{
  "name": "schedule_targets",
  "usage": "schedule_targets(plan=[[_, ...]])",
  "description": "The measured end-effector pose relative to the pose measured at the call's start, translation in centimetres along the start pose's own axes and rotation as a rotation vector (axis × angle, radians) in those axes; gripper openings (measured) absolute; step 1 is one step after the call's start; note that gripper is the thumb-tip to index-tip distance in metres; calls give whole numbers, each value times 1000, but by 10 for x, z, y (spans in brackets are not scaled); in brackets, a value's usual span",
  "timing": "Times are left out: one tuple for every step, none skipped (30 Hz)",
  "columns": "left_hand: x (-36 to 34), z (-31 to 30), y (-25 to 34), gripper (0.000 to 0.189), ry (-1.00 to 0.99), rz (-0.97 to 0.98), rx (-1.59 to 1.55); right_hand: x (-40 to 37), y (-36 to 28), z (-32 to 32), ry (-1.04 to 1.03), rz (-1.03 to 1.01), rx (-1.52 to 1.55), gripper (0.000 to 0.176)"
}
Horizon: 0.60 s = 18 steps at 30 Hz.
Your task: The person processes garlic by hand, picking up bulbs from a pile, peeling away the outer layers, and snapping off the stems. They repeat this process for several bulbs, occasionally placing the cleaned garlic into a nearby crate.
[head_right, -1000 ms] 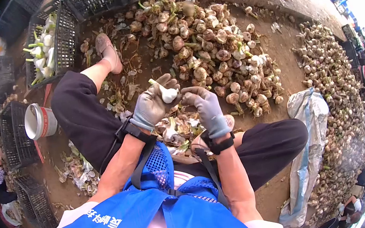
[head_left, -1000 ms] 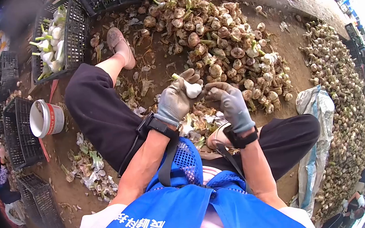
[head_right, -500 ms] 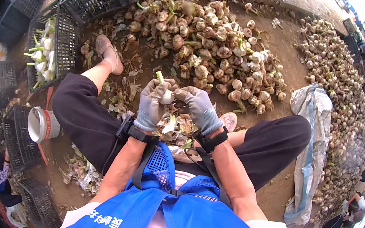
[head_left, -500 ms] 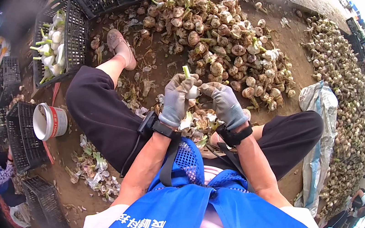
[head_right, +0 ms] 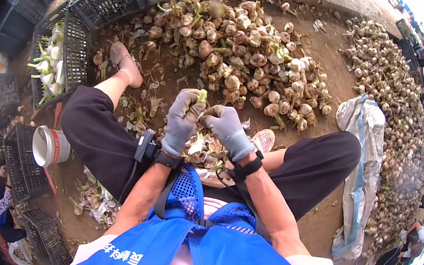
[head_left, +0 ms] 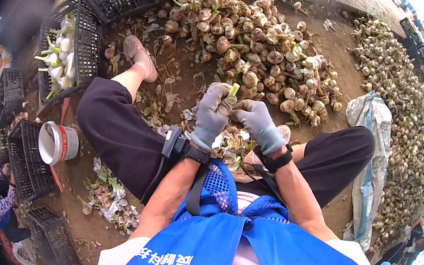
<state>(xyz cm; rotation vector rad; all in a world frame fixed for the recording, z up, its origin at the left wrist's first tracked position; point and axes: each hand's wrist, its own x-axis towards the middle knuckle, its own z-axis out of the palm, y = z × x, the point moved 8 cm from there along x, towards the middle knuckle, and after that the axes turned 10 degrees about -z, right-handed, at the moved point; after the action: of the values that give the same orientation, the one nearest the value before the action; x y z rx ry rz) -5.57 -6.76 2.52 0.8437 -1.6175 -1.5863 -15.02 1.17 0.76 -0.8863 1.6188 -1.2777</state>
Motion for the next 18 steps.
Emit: schedule_targets(plan=[[-2,2,9,9,-16,96,92,1,5,2,13,32,96,11],[-5,4,17,9,-31,193,183,2,12,4,25,64,192,12],[-7,5,21,8,-10,214,204,5,15,2,59,10,146,11],[-9,5,20,8,-9,209,203,5,18,2,58,15,145,11],[-6,4,-1,9,-59,-50,-48,6,17,0,61,-14,120,11],[-8,8,-21,10,-108,-307,-301,7,16,-2,65,-45,94,10],[-4,7,-34,14,-61,-331,-553,7,26,-1,86,-45,229,11],[-5,8,-37,16,-62,-416,-793,3,34,2,101,64,304,6],[-5,8,-36,18,-60,-417,-879,8,37,2,-61,-228,-369,6],[-5,6,-36,21,-56,-418,-966,10,70,12,-222,-513,-1046,8],[-2,3,-43,25,-62,-431,-1050,18,129,14,-383,-467,-1342,9],[-1,0,-44,25,-56,-427,-1055,5,112,38,-734,-403,-1415,3],[-2,0,-48,27,-31,-487,-1212,3,128,35,-706,-212,-1164,12],[-1,1,-51,29,-7,-541,-1369,-3,128,37,-666,-31,-912,21],[-1,-1,-56,31,32,-572,-1422,-7,125,35,-679,56,-1041,29],[-2,-4,-68,29,99,-617,-1424,-14,93,36,-690,137,-1171,39],[-3,-12,-72,28,89,-576,-1065,-8,68,28,-528,102,-1078,53],[-6,-21,-77,26,98,-520,-704,0,44,21,-326,-132,-905,60]])
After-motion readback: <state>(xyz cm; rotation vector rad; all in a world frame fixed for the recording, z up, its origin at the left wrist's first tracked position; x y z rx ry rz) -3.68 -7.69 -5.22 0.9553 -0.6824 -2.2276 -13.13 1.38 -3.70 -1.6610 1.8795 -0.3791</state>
